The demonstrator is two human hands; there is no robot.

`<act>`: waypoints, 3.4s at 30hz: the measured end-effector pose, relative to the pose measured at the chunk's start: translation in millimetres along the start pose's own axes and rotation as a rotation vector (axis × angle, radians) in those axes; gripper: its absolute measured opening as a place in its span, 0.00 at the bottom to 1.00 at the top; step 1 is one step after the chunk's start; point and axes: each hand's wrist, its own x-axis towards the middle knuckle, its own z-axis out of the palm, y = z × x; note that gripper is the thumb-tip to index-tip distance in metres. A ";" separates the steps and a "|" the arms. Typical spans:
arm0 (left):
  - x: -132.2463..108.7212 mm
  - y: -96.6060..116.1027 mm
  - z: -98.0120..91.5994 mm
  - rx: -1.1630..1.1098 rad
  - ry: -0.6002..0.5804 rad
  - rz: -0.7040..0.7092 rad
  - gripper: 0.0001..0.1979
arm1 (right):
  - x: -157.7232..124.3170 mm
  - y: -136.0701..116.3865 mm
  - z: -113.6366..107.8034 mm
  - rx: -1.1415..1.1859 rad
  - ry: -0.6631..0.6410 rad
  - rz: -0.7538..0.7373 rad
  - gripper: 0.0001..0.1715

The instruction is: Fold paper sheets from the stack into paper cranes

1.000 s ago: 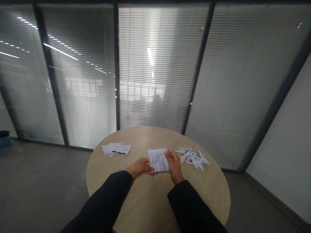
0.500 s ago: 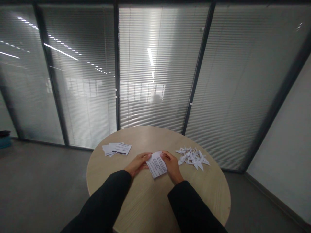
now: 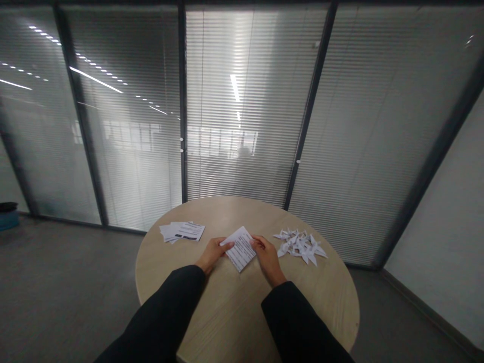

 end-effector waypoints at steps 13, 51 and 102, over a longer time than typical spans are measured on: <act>0.3 4.2 -0.3 0.039 0.103 0.020 0.24 | 4.2 17.1 -1.8 -0.023 0.064 0.073 0.22; 7.1 -1.8 -8.2 -0.059 0.242 -0.037 0.14 | 7.7 28.1 -5.6 -0.120 0.077 0.091 0.22; 11.5 -7.2 -8.1 -0.027 0.273 0.024 0.12 | 4.9 20.3 -5.6 -0.186 0.081 0.064 0.21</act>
